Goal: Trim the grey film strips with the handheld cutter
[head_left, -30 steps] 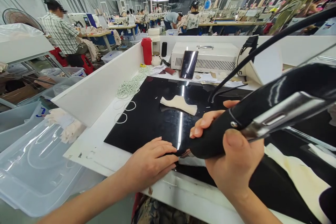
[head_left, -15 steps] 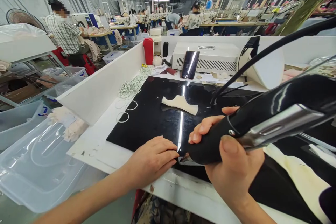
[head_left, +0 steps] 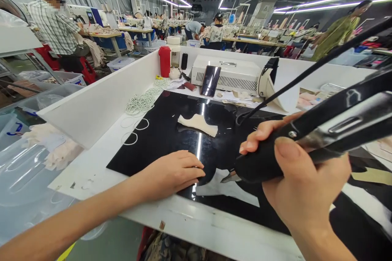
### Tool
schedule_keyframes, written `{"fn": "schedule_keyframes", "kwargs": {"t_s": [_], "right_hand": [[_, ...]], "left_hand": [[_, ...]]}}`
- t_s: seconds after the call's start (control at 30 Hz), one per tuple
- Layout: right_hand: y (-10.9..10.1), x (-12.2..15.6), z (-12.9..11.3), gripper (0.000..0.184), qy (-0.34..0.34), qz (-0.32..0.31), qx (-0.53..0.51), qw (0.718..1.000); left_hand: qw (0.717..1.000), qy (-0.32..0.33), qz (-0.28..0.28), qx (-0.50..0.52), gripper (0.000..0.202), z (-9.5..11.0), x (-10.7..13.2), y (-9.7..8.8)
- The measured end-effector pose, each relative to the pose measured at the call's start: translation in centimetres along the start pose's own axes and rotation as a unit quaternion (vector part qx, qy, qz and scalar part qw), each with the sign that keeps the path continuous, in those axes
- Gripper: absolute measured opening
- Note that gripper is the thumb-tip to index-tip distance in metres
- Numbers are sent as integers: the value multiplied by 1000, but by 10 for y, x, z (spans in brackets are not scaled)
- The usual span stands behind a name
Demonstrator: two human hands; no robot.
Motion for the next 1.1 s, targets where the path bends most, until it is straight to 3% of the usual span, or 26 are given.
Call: {"fn": "schedule_keyframes", "kwargs": {"t_s": [0.13, 0.37, 0.63, 0.77, 1.1], "right_hand": [[-10, -2, 6, 34, -5, 66, -44, 997], [-13, 0, 12, 36, -10, 72, -57, 996], [-8, 5, 20, 39, 7, 50, -79, 996], [-6, 8, 23, 40, 15, 36, -85, 996], [-7, 12, 27, 36, 28, 28, -83, 996]], "left_hand": [[994, 39, -53, 90, 36, -11, -24, 5], [970, 29, -158, 183, 68, -11, -40, 21], [971, 8, -140, 193, 79, -10, -41, 20], [973, 15, -131, 190, 74, -8, -41, 18], [973, 17, -144, 180, 80, -4, -42, 13]]}}
Point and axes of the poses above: each hand's wrist, its own x-axis away from the middle knuckle, its own y-axis out of the palm, z = x × y, the point moved 7 cm from there along -x, towards the middle knuckle, and after that the axes turned 8 degrees about -x, right-handed, at the moved point
